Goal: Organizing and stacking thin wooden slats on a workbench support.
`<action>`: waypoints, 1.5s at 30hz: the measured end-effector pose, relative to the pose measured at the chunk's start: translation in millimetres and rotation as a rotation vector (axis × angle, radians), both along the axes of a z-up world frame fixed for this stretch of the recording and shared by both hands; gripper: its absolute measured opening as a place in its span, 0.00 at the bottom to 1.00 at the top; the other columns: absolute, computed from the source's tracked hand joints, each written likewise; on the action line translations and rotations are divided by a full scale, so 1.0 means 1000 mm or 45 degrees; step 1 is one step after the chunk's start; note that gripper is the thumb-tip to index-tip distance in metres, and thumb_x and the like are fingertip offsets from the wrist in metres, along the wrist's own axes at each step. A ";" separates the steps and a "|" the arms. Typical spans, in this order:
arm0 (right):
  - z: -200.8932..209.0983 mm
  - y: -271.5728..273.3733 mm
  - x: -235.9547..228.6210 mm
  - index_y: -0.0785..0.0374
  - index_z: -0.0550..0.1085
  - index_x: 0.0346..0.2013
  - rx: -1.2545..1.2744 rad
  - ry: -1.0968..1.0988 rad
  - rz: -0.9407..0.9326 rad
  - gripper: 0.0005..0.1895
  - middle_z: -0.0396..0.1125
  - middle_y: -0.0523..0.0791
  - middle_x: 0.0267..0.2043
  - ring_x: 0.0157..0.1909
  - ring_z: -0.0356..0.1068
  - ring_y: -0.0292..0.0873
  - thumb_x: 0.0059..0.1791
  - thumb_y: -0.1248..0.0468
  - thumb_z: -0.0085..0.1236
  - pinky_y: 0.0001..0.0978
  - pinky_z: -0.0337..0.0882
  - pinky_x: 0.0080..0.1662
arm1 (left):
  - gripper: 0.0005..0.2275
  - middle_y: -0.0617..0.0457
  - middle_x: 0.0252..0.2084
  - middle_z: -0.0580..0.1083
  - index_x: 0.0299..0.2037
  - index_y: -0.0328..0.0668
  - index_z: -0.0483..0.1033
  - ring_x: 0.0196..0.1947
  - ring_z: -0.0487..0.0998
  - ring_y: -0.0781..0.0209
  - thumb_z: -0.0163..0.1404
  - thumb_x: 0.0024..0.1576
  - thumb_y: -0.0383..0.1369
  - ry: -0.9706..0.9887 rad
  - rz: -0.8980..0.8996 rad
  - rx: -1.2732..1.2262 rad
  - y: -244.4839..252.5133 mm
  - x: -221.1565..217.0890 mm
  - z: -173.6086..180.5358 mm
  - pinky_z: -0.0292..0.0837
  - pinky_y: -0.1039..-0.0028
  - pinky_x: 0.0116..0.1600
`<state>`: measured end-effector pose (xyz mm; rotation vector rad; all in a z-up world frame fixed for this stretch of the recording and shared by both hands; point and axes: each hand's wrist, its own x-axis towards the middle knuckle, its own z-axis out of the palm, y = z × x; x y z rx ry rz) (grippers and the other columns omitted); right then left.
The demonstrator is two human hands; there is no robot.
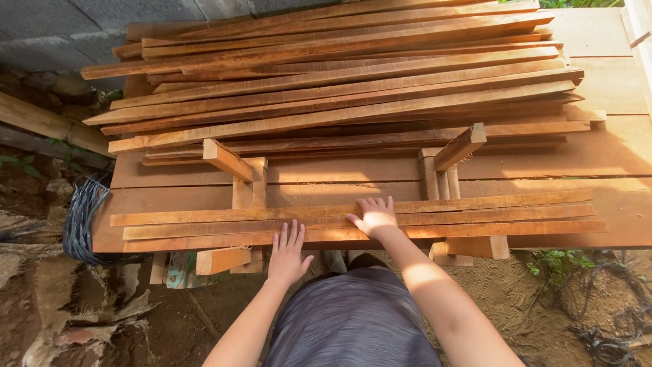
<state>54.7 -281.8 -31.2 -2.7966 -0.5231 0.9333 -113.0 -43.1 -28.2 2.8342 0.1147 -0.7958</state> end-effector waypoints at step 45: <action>0.051 0.000 0.055 0.48 0.74 0.59 -0.048 0.476 -0.018 0.40 0.71 0.49 0.62 0.67 0.66 0.52 0.47 0.26 0.41 0.45 0.66 0.65 | 0.27 0.50 0.71 0.55 0.70 0.51 0.62 0.70 0.54 0.51 0.49 0.61 0.48 -0.181 -0.108 -0.024 0.021 0.035 0.004 0.50 0.57 0.70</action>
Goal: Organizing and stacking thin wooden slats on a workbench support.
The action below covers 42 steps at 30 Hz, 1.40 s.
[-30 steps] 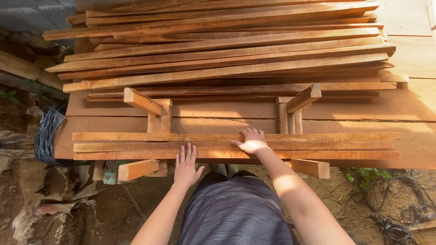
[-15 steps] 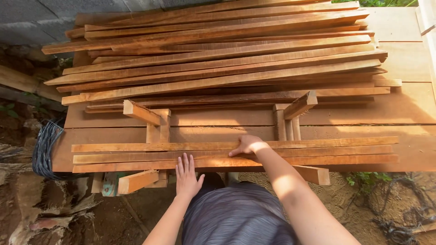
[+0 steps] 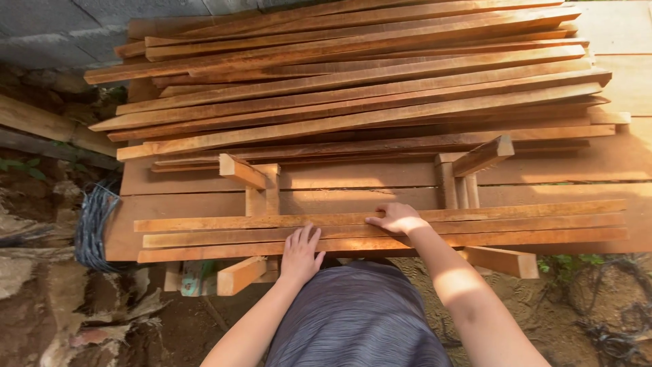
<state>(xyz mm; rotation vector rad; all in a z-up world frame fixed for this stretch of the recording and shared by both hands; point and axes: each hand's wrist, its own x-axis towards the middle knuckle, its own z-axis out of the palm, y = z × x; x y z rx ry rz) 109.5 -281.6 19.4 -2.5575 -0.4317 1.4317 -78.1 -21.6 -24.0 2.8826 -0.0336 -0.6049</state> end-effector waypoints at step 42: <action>-0.036 0.012 -0.022 0.50 0.70 0.60 0.251 -0.345 0.256 0.35 0.69 0.46 0.60 0.66 0.66 0.51 0.54 0.31 0.33 0.51 0.61 0.64 | 0.27 0.50 0.63 0.64 0.66 0.46 0.69 0.69 0.59 0.48 0.57 0.55 0.43 -0.078 0.232 -0.022 -0.025 -0.009 0.016 0.69 0.58 0.63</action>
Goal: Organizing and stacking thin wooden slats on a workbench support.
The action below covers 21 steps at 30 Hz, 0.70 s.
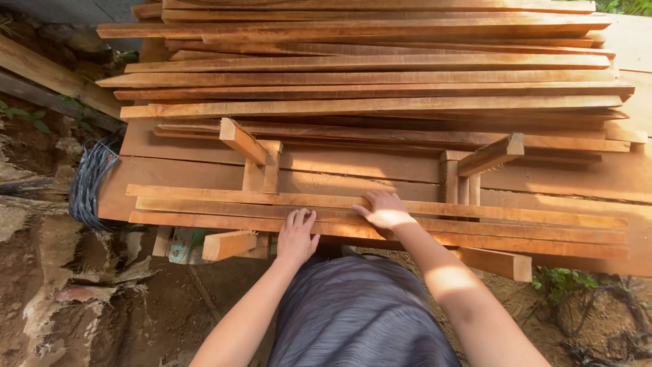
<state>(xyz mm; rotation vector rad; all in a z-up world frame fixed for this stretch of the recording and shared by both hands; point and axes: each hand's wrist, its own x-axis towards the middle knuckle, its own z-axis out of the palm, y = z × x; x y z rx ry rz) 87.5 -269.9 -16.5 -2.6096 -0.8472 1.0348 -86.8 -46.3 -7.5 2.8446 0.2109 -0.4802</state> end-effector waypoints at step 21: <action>-0.074 -0.078 -0.083 0.46 0.51 0.75 -0.040 -1.040 0.340 0.66 0.45 0.40 0.78 0.78 0.44 0.47 0.27 0.48 0.76 0.57 0.49 0.74 | 0.24 0.52 0.59 0.66 0.63 0.50 0.67 0.60 0.66 0.51 0.51 0.54 0.30 -0.577 -0.203 0.470 0.008 -0.016 -0.084 0.65 0.58 0.57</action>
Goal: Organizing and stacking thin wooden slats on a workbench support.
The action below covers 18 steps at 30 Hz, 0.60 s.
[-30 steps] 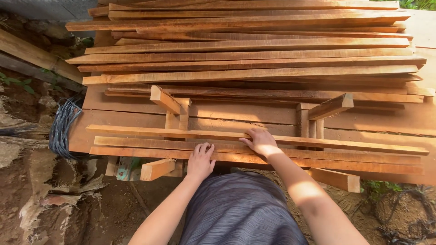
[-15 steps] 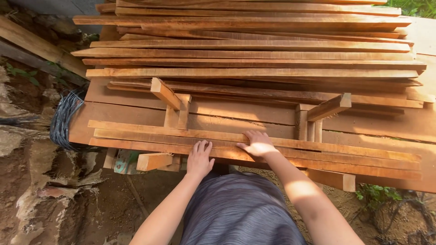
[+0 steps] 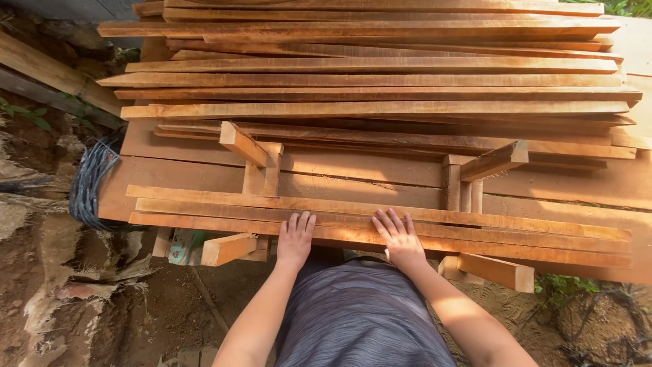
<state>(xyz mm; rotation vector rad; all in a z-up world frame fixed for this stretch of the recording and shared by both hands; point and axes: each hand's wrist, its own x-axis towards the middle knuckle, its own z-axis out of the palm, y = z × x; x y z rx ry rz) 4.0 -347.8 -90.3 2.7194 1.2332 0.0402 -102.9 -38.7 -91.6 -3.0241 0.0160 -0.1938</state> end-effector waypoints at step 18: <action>0.072 0.016 0.057 0.43 0.75 0.56 0.078 0.355 -0.207 0.27 0.72 0.38 0.53 0.60 0.69 0.46 0.43 0.45 0.58 0.45 0.70 0.56 | 0.23 0.62 0.52 0.76 0.57 0.60 0.76 0.59 0.73 0.58 0.56 0.49 0.32 0.718 0.204 -0.541 0.040 0.075 0.065 0.53 0.56 0.69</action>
